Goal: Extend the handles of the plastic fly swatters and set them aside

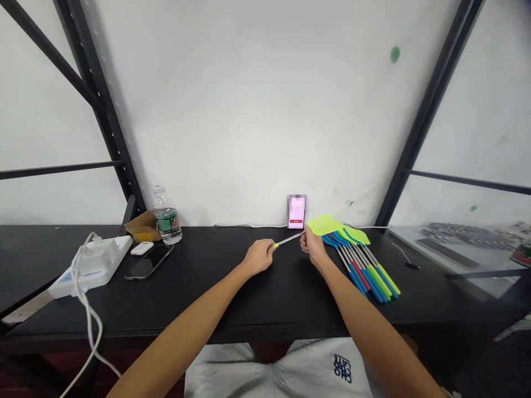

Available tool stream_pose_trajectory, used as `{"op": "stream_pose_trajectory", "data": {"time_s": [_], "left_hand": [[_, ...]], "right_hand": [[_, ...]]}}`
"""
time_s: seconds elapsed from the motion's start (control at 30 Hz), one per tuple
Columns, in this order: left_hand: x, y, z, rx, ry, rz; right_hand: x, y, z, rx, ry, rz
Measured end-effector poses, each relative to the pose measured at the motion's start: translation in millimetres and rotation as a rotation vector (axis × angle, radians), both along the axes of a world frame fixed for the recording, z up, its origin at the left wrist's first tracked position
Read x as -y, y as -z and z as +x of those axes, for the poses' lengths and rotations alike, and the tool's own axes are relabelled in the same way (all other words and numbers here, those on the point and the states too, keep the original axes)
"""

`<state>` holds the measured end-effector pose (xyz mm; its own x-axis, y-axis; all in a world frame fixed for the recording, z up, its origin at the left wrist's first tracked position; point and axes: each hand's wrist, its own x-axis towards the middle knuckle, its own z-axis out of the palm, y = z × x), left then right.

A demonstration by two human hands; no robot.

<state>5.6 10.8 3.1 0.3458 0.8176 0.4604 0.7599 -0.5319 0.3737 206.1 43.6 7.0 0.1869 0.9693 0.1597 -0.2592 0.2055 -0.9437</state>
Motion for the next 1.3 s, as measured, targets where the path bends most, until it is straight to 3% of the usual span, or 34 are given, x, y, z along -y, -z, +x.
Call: {"op": "stream_pose_trajectory", "data": {"time_s": [0.13, 0.4, 0.77, 1.13, 1.3], "left_hand": [[2.6, -2.4, 1.6, -0.035, -0.013, 0.02], [6.0, -3.8, -1.1, -0.05, -0.089, -0.036], [7.3, -3.5, -0.2, -0.03, -0.099, -0.055], [1.0, 2.8, 7.5, 0.0, 0.008, -0.005], [2.1, 3.4, 3.1, -0.029, -0.012, -0.071]], "right_hand": [[-0.7, -3.0, 4.7, -0.039, 0.104, 0.019], [-5.5, 12.6, -4.0, -0.048, -0.002, 0.046], [-8.0, 20.6, -11.5, -0.037, -0.006, 0.05], [-5.0, 17.7, -14.2, 0.073, -0.055, 0.035], [-8.8, 15.5, -5.8, 0.077, -0.031, 0.003]]}}
